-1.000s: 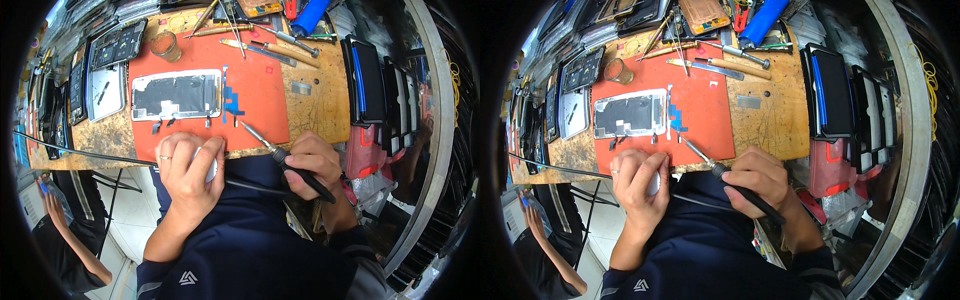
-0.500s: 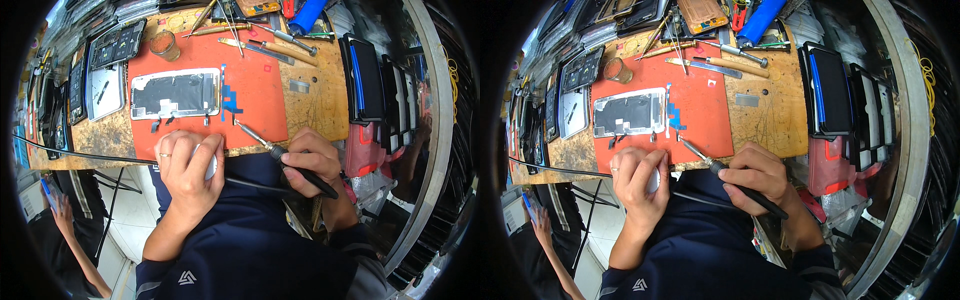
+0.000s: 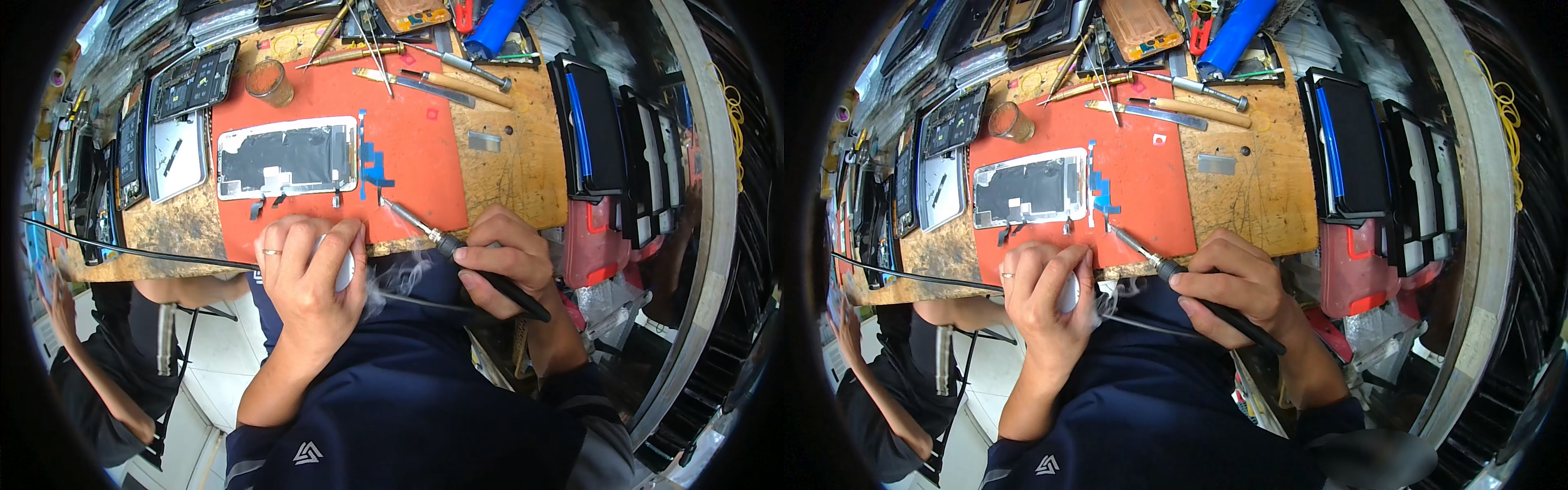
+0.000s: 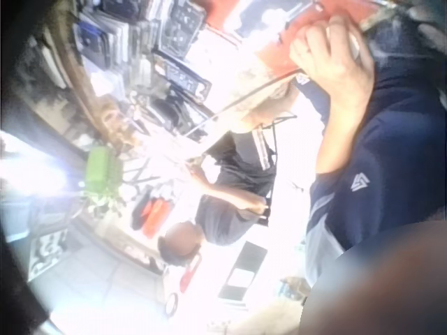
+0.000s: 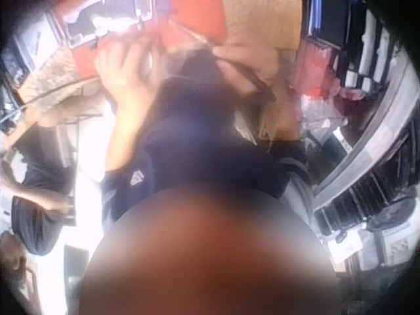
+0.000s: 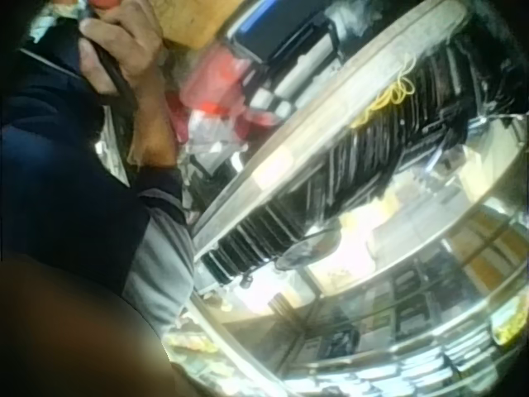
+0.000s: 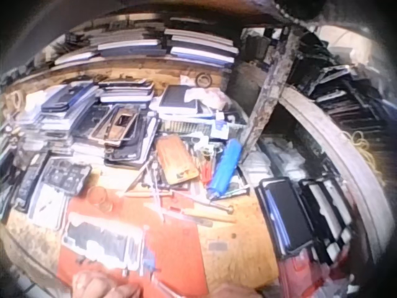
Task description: The person retrieves a smartphone from a machine and proceeds to repair it on a cluttered workbench. They use a soldering iron and tweezers to work on the phone's internal components, applying flux and soldering connections.
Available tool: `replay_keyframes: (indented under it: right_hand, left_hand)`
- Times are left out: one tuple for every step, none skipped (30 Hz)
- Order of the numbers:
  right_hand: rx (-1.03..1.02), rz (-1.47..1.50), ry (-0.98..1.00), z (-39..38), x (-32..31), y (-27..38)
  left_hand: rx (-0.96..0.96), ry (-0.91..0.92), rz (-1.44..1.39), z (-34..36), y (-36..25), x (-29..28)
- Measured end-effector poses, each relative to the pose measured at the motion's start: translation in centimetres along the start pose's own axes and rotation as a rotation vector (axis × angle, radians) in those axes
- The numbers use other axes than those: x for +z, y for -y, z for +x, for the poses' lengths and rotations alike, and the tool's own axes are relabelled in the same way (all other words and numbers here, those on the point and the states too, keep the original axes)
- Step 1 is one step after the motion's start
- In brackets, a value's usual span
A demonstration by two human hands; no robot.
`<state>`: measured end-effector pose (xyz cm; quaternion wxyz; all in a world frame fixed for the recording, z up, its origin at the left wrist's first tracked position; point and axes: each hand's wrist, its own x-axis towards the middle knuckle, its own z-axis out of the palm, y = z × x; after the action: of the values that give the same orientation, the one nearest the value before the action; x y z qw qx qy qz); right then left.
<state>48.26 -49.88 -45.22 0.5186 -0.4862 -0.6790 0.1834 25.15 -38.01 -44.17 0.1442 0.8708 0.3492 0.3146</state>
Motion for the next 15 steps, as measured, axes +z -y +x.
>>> replay_keyframes:
  right_hand:
    - [-0.004,0.0,0.0,0.02,0.0,0.03]
    - [-0.004,0.0,0.003,0.04,-0.02,0.06]
    - [-0.001,0.003,0.005,0.05,-0.03,0.09]
    - [-0.002,0.0,0.009,0.07,-0.04,0.12]
    - [-0.001,-0.001,0.011,0.07,-0.05,0.13]
    - [0.002,0.001,0.003,0.08,-0.05,0.14]
    - [-0.002,-0.003,0.0,0.08,-0.04,0.12]
    - [-0.005,-0.002,-0.011,0.08,0.01,0.1]
    - [-0.007,-0.001,-0.022,0.06,0.06,0.07]
    - [-0.012,-0.001,-0.018,0.01,0.07,0.07]
    - [-0.016,-0.002,-0.015,-0.02,0.09,0.05]
    - [-0.019,0.006,-0.02,-0.07,0.12,0.04]
    - [-0.018,-0.004,-0.025,-0.09,0.18,0.03]
    - [-0.02,-0.005,-0.038,-0.1,0.27,0.0]
    - [-0.022,-0.006,-0.051,-0.1,0.35,-0.01]
  left_hand:
    - [0.008,-0.01,-0.004,0.02,-0.04,0.02]
    - [-0.004,-0.008,-0.008,0.04,-0.06,0.03]
    - [0.012,-0.02,-0.006,0.04,-0.06,0.01]
    - [0.011,-0.018,-0.004,0.04,-0.07,0.0]
    - [-0.006,-0.009,-0.005,0.02,-0.1,0.01]
    - [0.004,-0.02,-0.001,0.01,-0.11,0.04]
    - [0.002,-0.022,0.002,0.01,-0.12,0.09]
    - [0.0,-0.023,0.005,0.0,-0.1,0.1]
    - [0.005,-0.026,0.009,0.0,-0.08,0.12]
    - [0.01,-0.029,0.012,-0.04,-0.06,0.14]
    - [0.015,-0.031,0.015,-0.07,-0.03,0.15]
    - [0.016,-0.025,0.012,-0.12,-0.01,0.15]
    - [0.017,-0.019,0.008,-0.15,0.01,0.13]
    - [0.01,-0.014,0.002,-0.18,0.03,0.12]
    - [0.017,-0.01,0.009,-0.22,0.03,0.1]
